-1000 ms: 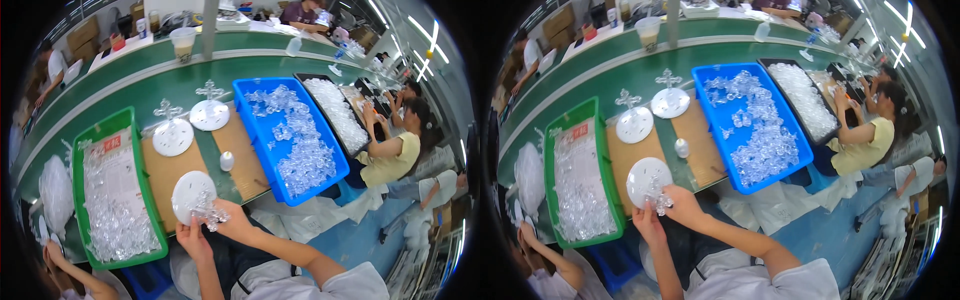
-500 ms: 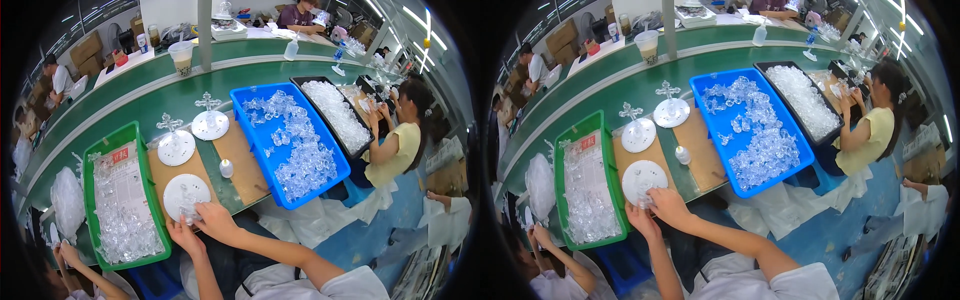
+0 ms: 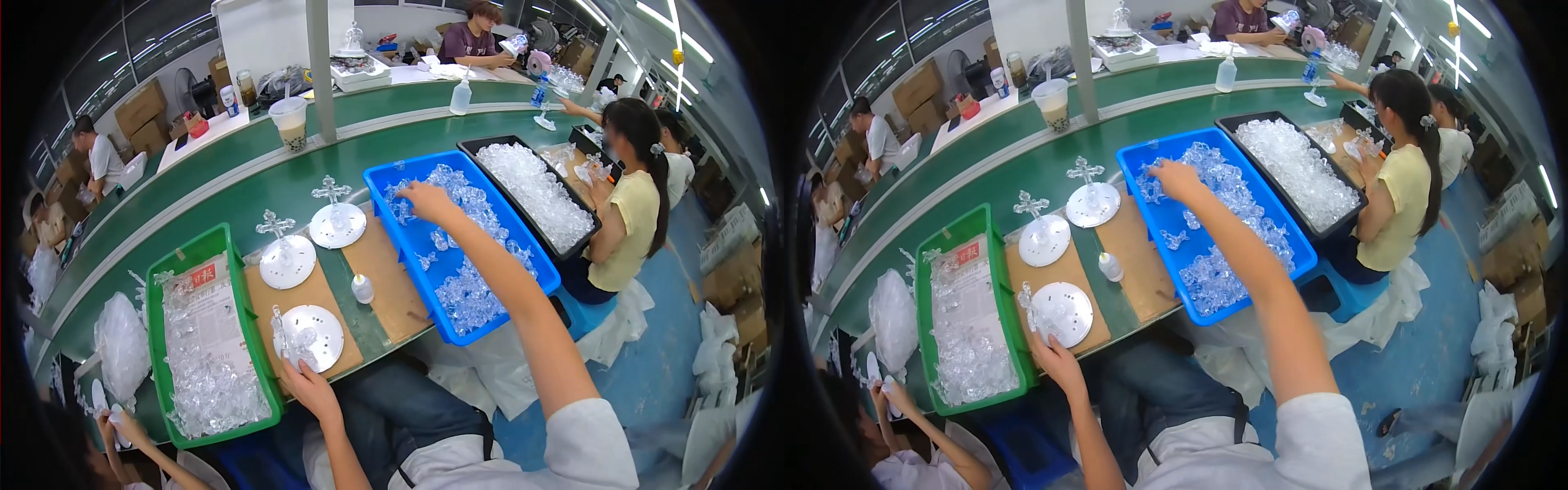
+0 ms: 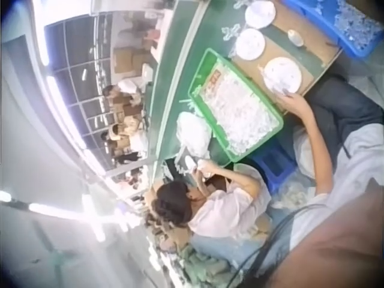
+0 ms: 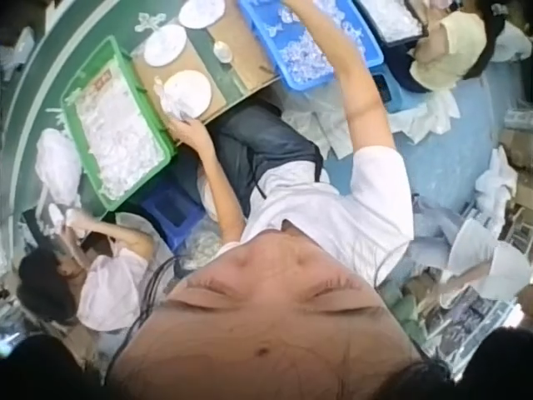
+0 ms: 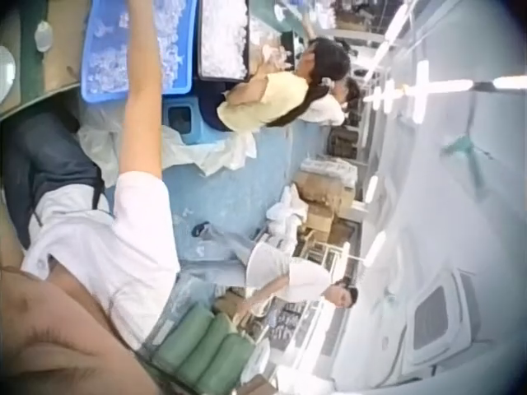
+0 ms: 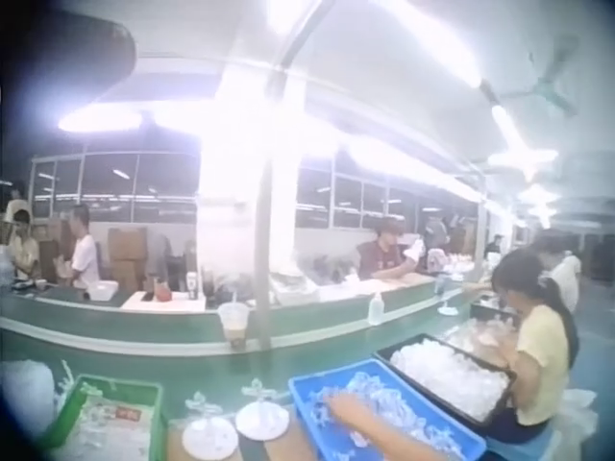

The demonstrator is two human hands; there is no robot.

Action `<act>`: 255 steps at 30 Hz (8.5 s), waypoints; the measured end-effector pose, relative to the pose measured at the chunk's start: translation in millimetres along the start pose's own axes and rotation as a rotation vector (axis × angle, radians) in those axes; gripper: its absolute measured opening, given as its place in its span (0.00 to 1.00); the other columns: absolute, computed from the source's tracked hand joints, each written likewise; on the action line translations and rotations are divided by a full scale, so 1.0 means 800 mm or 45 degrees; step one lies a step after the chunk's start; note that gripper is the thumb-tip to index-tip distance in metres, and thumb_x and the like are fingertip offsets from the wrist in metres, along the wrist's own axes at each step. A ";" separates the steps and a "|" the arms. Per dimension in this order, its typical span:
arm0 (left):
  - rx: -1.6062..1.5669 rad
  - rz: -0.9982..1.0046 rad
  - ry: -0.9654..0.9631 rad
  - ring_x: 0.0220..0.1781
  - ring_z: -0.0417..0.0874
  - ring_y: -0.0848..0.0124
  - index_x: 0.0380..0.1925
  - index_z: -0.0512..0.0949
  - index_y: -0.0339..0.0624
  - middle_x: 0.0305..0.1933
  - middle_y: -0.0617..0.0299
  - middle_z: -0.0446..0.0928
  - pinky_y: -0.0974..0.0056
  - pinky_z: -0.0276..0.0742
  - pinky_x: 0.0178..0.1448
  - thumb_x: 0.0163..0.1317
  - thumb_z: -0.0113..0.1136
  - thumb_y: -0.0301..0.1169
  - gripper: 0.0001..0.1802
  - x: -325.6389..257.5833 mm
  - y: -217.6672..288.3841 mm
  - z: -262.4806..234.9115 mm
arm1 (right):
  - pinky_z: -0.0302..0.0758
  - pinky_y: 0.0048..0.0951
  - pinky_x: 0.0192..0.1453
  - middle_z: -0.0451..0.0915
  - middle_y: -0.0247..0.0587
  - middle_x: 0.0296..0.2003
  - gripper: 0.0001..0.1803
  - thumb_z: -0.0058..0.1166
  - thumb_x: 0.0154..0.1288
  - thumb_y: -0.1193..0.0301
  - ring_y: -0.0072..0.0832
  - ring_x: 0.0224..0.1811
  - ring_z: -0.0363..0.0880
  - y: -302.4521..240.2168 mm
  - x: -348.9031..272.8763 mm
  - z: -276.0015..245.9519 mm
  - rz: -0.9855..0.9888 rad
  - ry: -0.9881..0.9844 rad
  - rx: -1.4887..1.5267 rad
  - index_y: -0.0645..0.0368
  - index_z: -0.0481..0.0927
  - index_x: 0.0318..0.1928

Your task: Applying glue and attaching small crystalline plastic pieces to a base for assembly.

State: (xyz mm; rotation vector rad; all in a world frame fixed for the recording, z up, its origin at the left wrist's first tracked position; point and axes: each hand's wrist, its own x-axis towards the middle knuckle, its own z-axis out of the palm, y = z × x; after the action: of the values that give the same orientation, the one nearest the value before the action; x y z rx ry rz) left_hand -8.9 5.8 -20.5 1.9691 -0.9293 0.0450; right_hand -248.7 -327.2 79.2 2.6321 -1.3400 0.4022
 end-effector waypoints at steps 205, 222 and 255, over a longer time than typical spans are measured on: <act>-0.510 -0.371 -0.262 0.22 0.54 0.84 0.50 0.79 0.41 0.18 0.75 0.57 0.75 0.49 0.24 0.60 0.62 0.29 0.17 0.031 0.031 -0.049 | 0.74 0.26 0.28 0.79 0.38 0.29 0.22 0.64 0.46 0.66 0.28 0.23 0.78 -0.351 -0.243 -0.033 0.268 -0.226 1.276 0.59 0.79 0.44; -0.505 -0.299 -0.211 0.22 0.54 0.84 0.50 0.79 0.41 0.18 0.75 0.58 0.75 0.49 0.24 0.60 0.62 0.28 0.17 0.022 0.023 -0.041 | 0.74 0.24 0.29 0.79 0.39 0.30 0.24 0.66 0.44 0.71 0.26 0.26 0.78 -0.326 -0.256 -0.051 0.287 -0.326 1.303 0.60 0.78 0.46; 0.156 0.466 -0.250 0.09 0.63 0.74 0.57 0.74 0.49 0.13 0.68 0.59 0.68 0.64 0.15 0.58 0.62 0.36 0.25 -0.048 -0.015 -0.030 | 0.71 0.22 0.38 0.77 0.40 0.42 0.18 0.65 0.50 0.75 0.27 0.38 0.76 -0.333 -0.149 -0.041 0.176 0.174 0.959 0.60 0.77 0.43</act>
State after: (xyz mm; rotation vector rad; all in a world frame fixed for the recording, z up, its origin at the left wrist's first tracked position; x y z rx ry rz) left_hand -21.2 50.4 -30.1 1.9138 -1.4379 0.1208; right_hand -105.6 -71.3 67.8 2.9769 -1.5508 1.3061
